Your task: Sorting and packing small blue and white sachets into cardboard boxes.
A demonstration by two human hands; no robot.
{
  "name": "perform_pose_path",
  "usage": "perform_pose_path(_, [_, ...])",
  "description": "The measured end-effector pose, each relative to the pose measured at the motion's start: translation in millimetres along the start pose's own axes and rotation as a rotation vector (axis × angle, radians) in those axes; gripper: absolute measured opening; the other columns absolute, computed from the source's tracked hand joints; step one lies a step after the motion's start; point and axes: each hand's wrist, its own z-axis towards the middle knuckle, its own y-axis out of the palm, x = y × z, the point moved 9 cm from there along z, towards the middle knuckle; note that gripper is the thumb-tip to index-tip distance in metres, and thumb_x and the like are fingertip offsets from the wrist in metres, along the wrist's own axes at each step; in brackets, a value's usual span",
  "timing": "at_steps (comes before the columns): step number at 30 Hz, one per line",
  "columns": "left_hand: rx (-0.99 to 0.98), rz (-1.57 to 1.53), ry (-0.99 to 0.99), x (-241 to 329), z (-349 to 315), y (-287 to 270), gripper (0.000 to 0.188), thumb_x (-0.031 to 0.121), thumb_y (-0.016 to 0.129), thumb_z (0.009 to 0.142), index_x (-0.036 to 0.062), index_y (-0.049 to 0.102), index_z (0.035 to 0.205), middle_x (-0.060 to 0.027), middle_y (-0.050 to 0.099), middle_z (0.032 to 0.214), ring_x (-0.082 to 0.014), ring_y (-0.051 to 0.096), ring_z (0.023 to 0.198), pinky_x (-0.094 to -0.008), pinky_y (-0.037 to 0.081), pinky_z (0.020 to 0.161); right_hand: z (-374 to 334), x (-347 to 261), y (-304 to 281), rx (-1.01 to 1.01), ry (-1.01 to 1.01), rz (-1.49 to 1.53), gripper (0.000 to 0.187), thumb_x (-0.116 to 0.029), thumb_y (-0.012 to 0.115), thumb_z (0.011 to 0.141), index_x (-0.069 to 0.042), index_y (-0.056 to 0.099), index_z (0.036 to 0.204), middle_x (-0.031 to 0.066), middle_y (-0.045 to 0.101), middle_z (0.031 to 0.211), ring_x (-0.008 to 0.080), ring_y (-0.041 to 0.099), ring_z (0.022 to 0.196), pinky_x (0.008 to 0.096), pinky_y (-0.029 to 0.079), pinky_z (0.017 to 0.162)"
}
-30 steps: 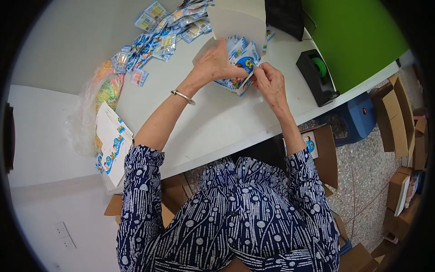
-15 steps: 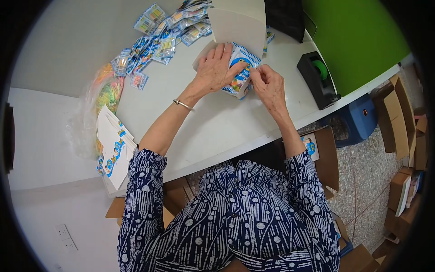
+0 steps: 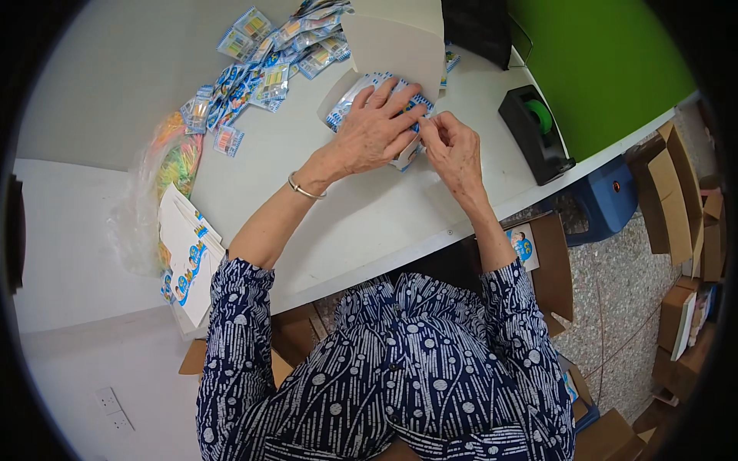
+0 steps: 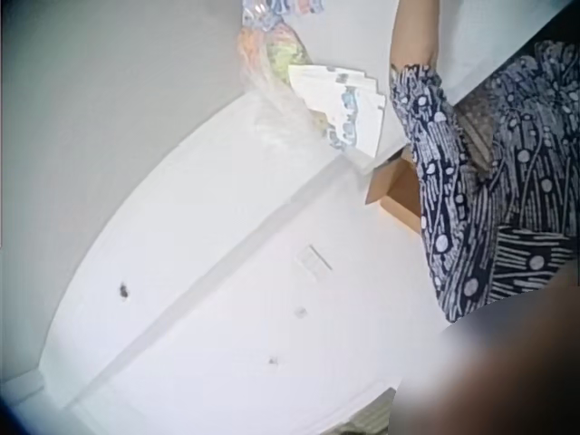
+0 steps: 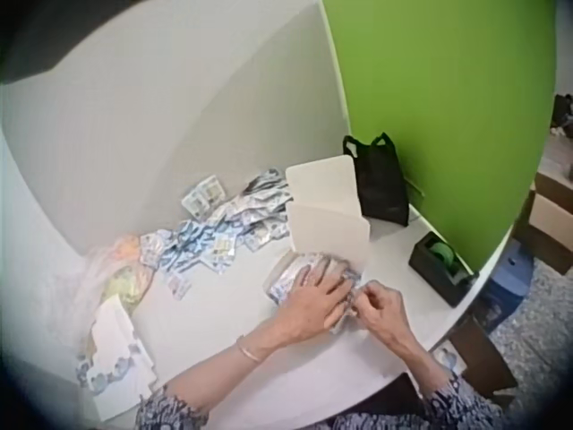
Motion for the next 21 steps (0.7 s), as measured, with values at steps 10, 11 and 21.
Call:
perform_pose_path(10, [0.013,-0.014,-0.059,-8.5,-2.5,14.8,0.048,0.029,0.053,0.091,0.0091,0.043,0.134,-0.0131,0.036,0.147,-0.0356,0.032,0.137,-0.0516,0.024,0.111,-34.0,-42.8,16.3,0.314,-0.569,-0.444,0.033,-0.014,0.056,0.094,0.005,0.053,0.121,0.0247,0.047,0.135,0.0350,0.050,0.120,0.0430,0.044,0.096])
perform_pose_path(11, [0.016,-0.015,-0.054,-9.4,0.1,15.1,0.048,0.029,0.053,0.091,0.0091,0.043,0.134,-0.0131,0.036,0.147,-0.0356,0.032,0.137,-0.0516,0.024,0.111,-32.0,-34.5,31.3,0.243,-0.620,-0.423,0.048,-0.023,0.055,0.095,0.004,0.042,0.133,0.0260,0.035,0.143,0.0392,0.037,0.130,0.0466,0.034,0.105])
perform_pose_path(21, [0.030,-0.906,-0.287,-51.7,-7.0,2.7,0.061,0.009,0.051,0.087,0.0034,0.022,0.139,-0.0278,0.024,0.150,-0.0433,0.026,0.141,-0.0412,0.028,0.113,-36.1,-36.9,66.5,-0.050,-0.773,-0.920,0.108,-0.077,0.036,0.085,0.006,0.015,0.150,0.0255,0.014,0.157,0.0400,0.010,0.147,0.0521,0.008,0.118])
